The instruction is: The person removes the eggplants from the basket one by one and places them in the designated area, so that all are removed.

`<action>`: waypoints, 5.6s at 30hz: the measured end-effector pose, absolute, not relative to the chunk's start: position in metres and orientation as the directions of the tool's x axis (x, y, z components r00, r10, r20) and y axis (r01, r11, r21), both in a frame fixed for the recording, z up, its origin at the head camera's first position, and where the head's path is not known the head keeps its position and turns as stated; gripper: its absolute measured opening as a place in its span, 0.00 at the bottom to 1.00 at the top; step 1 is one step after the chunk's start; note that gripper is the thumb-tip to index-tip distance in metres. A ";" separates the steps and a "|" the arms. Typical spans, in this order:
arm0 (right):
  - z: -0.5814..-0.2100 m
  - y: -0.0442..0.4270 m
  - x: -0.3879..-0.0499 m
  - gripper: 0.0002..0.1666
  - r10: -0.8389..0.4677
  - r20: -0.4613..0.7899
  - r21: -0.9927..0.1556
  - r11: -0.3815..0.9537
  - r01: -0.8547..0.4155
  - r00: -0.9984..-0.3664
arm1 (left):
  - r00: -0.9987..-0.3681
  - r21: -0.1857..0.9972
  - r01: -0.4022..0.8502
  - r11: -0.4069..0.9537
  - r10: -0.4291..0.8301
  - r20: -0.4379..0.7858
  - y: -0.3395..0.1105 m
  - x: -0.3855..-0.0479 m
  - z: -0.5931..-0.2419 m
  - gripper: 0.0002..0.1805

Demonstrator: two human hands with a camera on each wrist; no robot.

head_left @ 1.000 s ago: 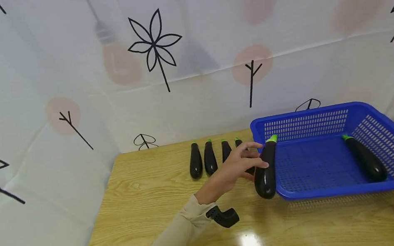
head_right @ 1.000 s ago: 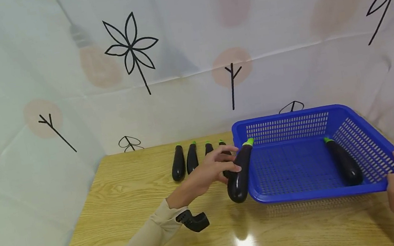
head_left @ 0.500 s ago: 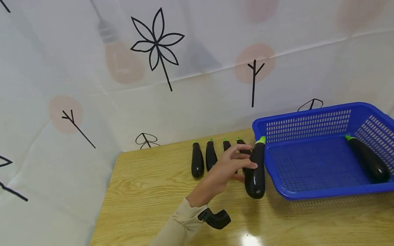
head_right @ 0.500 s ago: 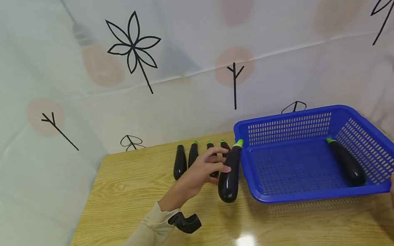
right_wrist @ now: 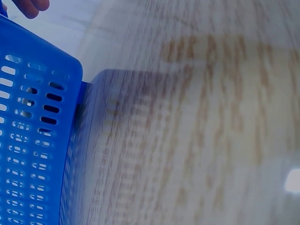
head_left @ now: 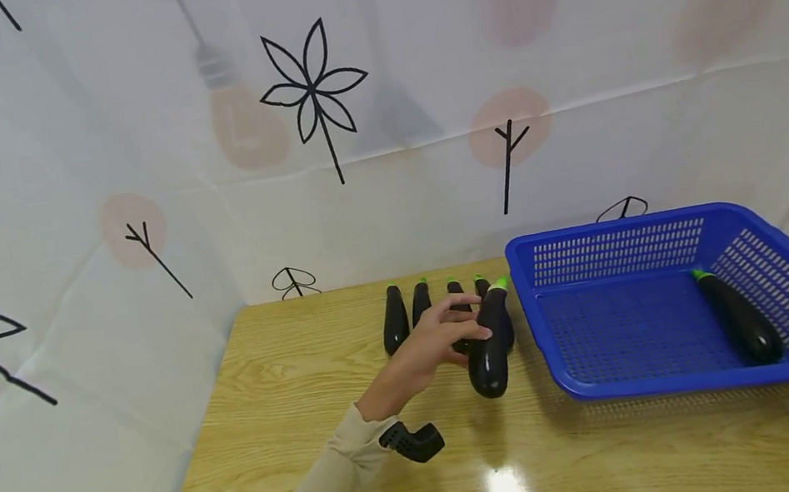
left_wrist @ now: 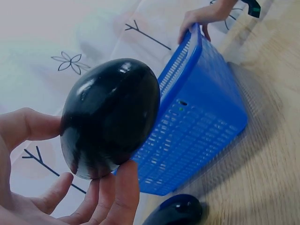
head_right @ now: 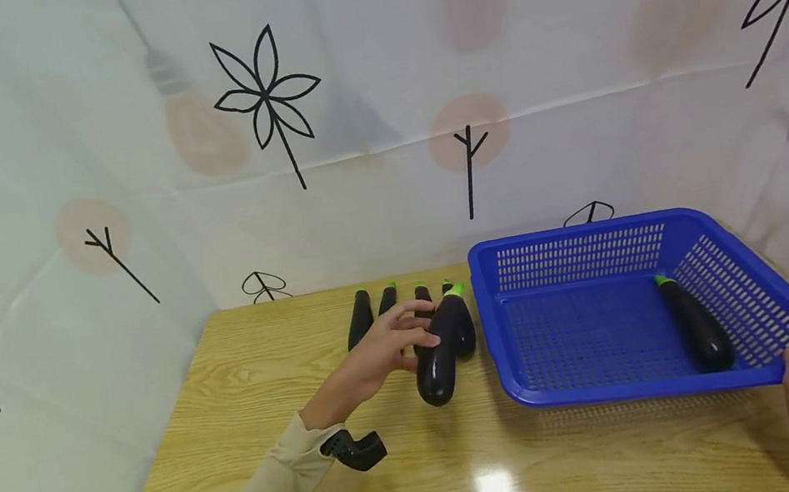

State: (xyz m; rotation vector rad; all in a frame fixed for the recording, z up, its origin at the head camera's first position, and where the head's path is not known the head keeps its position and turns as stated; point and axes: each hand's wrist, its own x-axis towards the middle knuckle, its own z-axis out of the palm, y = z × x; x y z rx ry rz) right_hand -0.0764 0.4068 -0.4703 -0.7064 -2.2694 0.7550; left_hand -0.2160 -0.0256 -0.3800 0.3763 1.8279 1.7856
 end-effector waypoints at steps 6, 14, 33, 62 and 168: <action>-0.480 0.418 -0.080 0.36 0.636 0.417 -0.656 0.705 0.269 -0.649 | -0.816 0.982 -0.182 0.051 0.550 -0.180 -0.035 -0.219 -0.382 0.24; -0.473 0.412 -0.078 0.35 0.636 0.435 -0.657 0.708 0.258 -0.637 | -0.823 0.983 -0.179 0.036 0.543 -0.169 -0.047 -0.221 -0.382 0.24; -0.464 0.400 -0.074 0.35 0.639 0.413 -0.663 0.699 0.266 -0.649 | -0.850 0.986 -0.157 0.061 0.500 -0.166 -0.076 -0.229 -0.382 0.28; -0.468 0.400 -0.076 0.35 0.639 0.420 -0.670 0.698 0.255 -0.645 | -0.906 0.986 -0.150 0.069 0.390 -0.165 -0.122 -0.248 -0.384 0.24; -0.482 0.414 -0.080 0.36 0.641 0.440 -0.691 0.689 0.218 -0.629 | -0.942 0.967 0.055 0.249 0.334 -0.033 -0.063 -0.261 -0.375 0.17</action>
